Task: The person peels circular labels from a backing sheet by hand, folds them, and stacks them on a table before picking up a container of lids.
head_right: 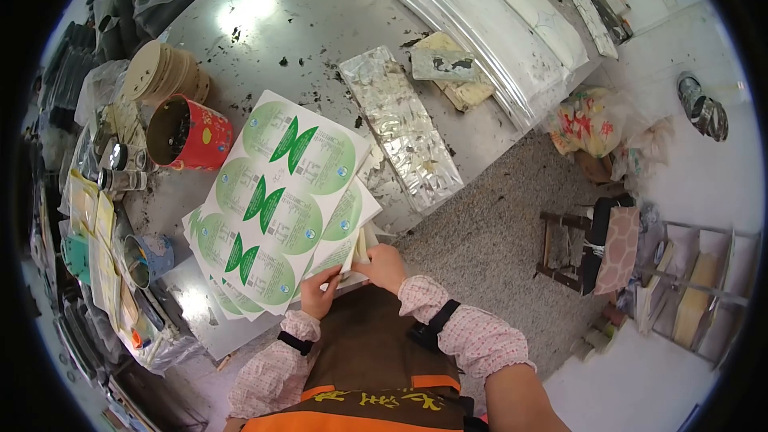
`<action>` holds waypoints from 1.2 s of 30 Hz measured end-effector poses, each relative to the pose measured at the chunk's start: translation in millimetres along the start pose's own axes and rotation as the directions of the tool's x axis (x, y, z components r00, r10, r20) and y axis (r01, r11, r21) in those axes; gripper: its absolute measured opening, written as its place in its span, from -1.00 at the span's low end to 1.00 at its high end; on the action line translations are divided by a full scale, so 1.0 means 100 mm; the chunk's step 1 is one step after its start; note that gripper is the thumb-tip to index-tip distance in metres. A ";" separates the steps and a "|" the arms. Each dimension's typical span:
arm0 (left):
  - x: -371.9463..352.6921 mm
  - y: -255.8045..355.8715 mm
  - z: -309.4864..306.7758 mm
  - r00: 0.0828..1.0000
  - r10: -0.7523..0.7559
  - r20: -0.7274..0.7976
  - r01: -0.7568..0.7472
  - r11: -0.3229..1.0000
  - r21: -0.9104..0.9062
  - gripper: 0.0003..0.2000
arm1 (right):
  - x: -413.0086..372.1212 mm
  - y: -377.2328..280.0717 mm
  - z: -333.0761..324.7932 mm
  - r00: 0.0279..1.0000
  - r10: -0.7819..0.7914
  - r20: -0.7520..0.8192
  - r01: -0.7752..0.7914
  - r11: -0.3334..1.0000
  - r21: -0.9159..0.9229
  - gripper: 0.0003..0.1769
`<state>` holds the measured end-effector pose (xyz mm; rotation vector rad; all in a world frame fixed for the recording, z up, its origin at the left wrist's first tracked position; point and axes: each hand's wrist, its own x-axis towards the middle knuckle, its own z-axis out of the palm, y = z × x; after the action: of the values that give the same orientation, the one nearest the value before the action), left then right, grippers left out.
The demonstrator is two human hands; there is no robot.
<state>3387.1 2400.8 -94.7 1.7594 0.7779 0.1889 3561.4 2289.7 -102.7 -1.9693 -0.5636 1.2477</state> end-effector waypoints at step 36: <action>0.19 -0.16 0.09 0.995 -0.028 0.097 0.026 0.999 0.021 -0.68 | 0.06 0.04 -0.14 0.946 0.224 0.235 -0.298 0.885 0.357 -0.76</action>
<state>3400.3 2407.0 -117.0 1.7620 0.7349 0.0775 3576.5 2286.7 -105.9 -1.6360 -0.1166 1.5879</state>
